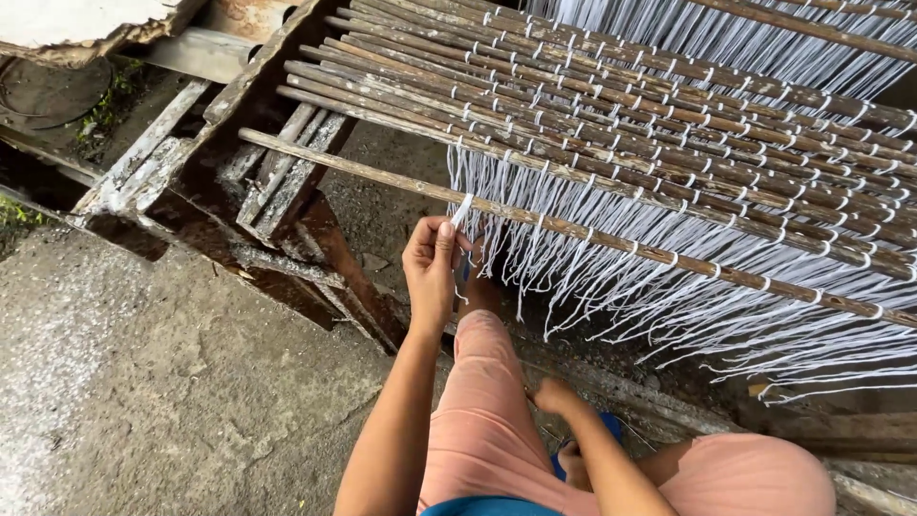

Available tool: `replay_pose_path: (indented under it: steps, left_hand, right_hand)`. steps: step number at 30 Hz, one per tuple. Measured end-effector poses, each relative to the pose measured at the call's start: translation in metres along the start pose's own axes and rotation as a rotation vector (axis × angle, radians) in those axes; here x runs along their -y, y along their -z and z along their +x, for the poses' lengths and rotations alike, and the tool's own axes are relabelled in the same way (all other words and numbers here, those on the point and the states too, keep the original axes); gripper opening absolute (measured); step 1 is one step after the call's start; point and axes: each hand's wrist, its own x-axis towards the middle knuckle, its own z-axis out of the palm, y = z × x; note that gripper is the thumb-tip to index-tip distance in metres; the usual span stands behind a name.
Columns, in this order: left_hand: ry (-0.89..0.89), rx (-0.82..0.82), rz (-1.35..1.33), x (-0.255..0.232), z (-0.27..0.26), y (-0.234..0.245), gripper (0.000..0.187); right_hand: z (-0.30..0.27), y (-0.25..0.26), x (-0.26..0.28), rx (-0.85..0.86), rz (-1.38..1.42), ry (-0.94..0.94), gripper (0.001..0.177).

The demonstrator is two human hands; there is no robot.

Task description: Tying bundles of white thread onto wooden rods on a large manual loom frame.

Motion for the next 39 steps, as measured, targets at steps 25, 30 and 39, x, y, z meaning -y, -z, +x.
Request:
replay_pose_path:
  steps: [25, 30, 39]
  left_hand:
    - [-0.067, -0.013, -0.035, -0.001, 0.0, 0.011, 0.013]
    - [-0.145, -0.117, 0.049, -0.012, 0.021, 0.009, 0.016]
    - [-0.108, -0.098, 0.198, 0.009, 0.03, 0.008, 0.016]
  right_hand:
    - [-0.116, 0.173, 0.288, -0.377, 1.38, 0.822, 0.015]
    - [-0.131, 0.171, 0.283, -0.251, 1.398, 0.889, 0.015]
    - [-0.156, 0.166, 0.273, -0.402, 1.175, 0.859, 0.027]
